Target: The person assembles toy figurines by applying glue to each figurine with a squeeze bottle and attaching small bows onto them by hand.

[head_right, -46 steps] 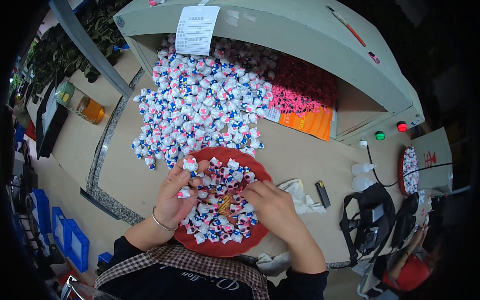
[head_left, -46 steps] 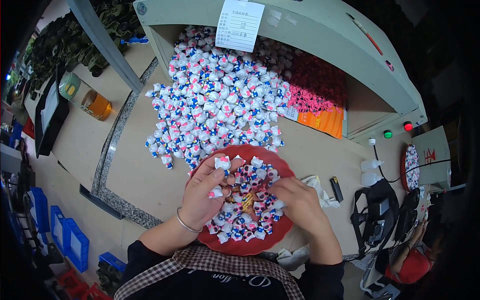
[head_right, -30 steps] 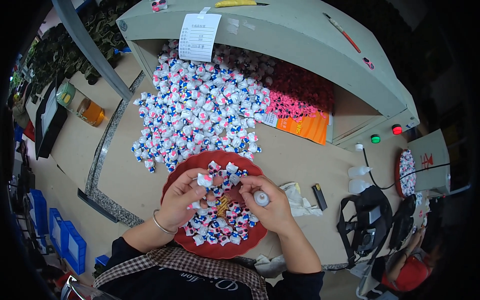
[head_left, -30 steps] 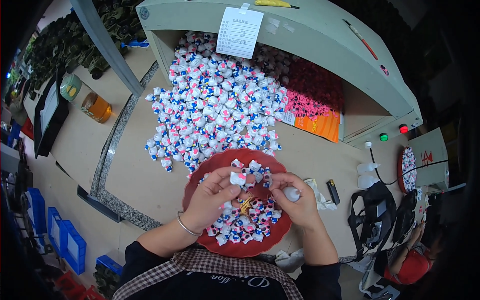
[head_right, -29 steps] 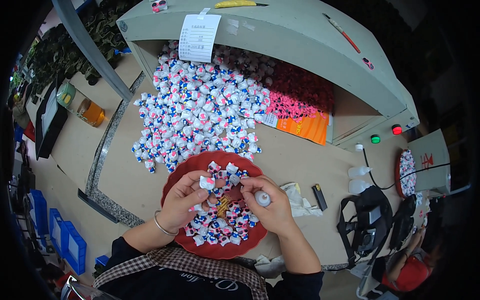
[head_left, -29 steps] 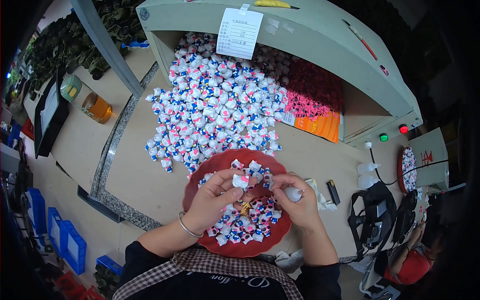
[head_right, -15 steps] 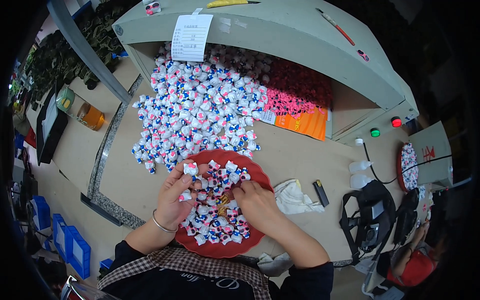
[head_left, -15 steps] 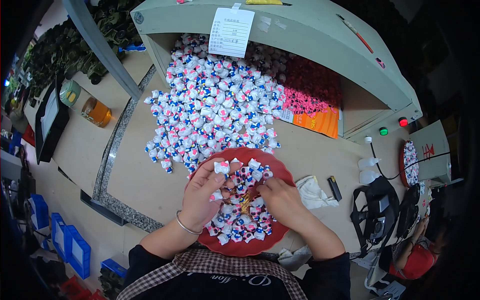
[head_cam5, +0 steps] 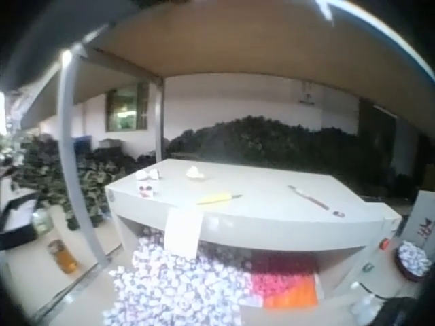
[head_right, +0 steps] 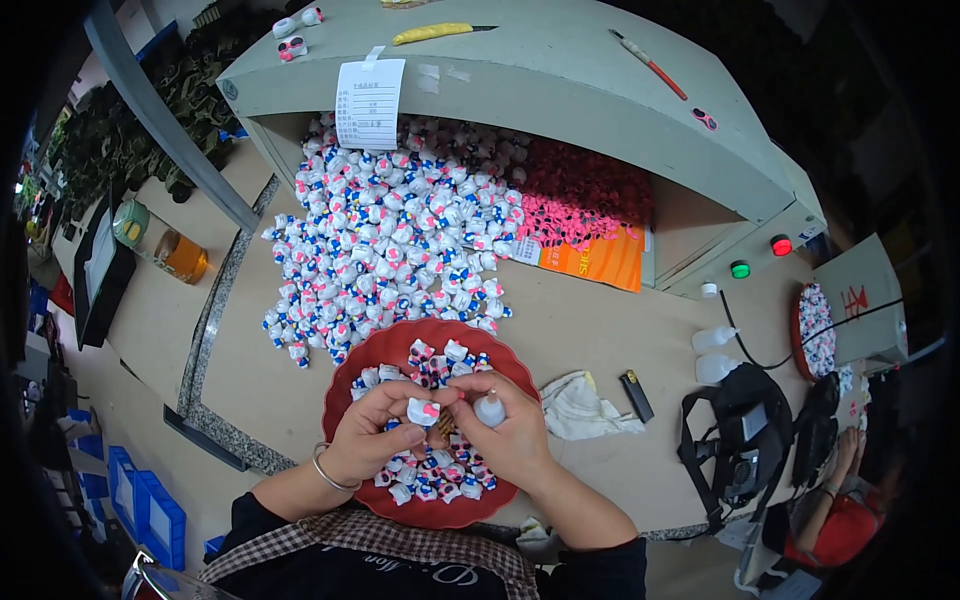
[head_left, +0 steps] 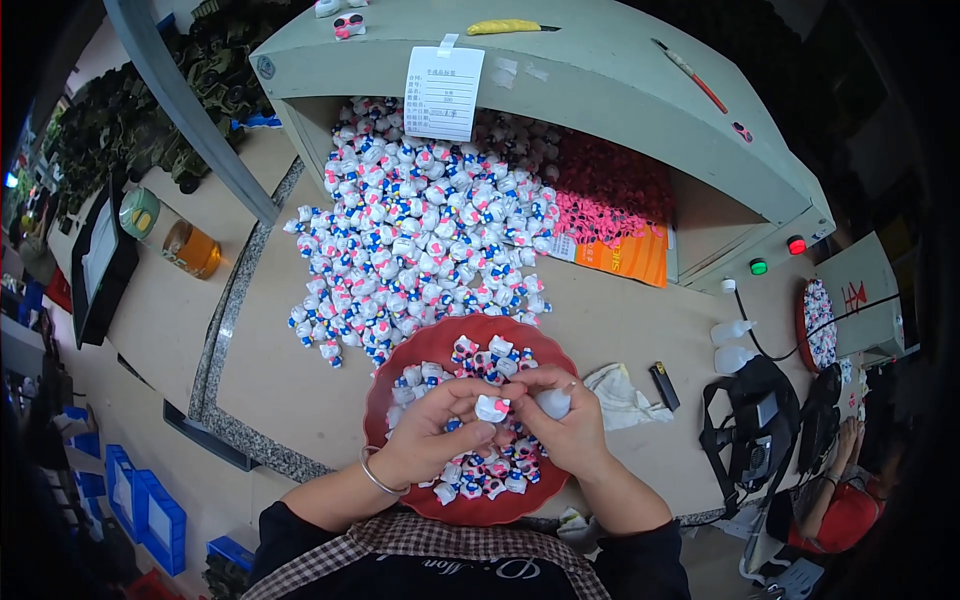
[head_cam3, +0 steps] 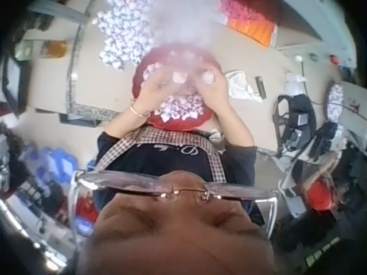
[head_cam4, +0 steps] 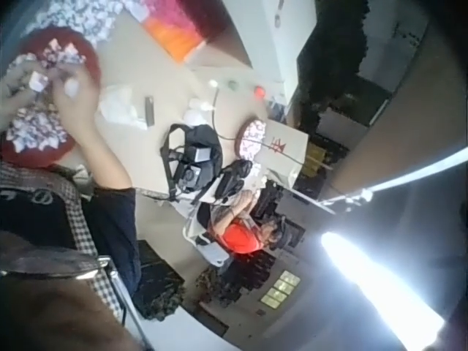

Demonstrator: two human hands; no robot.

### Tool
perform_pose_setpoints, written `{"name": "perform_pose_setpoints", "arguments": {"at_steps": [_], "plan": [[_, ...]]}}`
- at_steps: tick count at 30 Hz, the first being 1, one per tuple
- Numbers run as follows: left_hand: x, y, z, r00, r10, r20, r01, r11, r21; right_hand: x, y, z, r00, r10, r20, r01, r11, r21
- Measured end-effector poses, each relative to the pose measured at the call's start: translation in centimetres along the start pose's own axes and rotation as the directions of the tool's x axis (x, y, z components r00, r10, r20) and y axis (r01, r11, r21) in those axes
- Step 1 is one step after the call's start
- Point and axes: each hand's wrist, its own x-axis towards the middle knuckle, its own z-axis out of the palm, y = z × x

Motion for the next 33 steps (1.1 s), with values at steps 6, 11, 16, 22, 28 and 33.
{"name": "perform_pose_setpoints", "arguments": {"at_steps": [6,11,16,22,28,33], "plan": [[0.0,-0.7,0.1,0.983,0.163,-0.089,-0.162,0.987,0.019,-0.5,-0.3,-0.8,0.978,0.208,0.028,-0.208,0.937,0.282],[-0.1,-0.8,0.5,0.991,0.137,0.010,-0.137,0.983,0.119,-0.9,0.5,0.3,0.996,0.053,-0.069,-0.030,0.953,0.301],[0.0,-0.8,0.5,0.986,0.148,-0.072,-0.137,0.981,0.137,-1.4,-0.2,0.6,0.989,0.112,-0.101,-0.082,0.962,0.260],[0.1,-0.4,0.7,0.991,0.121,-0.058,-0.107,0.973,0.204,-1.4,0.3,0.0,0.989,0.090,-0.117,-0.081,0.994,0.078],[0.1,-0.3,0.6,0.997,0.043,-0.064,-0.038,0.996,0.076,-1.0,0.4,-1.2,0.998,0.031,0.047,-0.033,0.999,0.024],[0.5,-0.2,0.7,0.985,-0.050,-0.163,0.054,0.998,0.022,-1.0,0.3,-1.8,0.998,0.070,0.010,-0.070,0.996,0.064]]}}
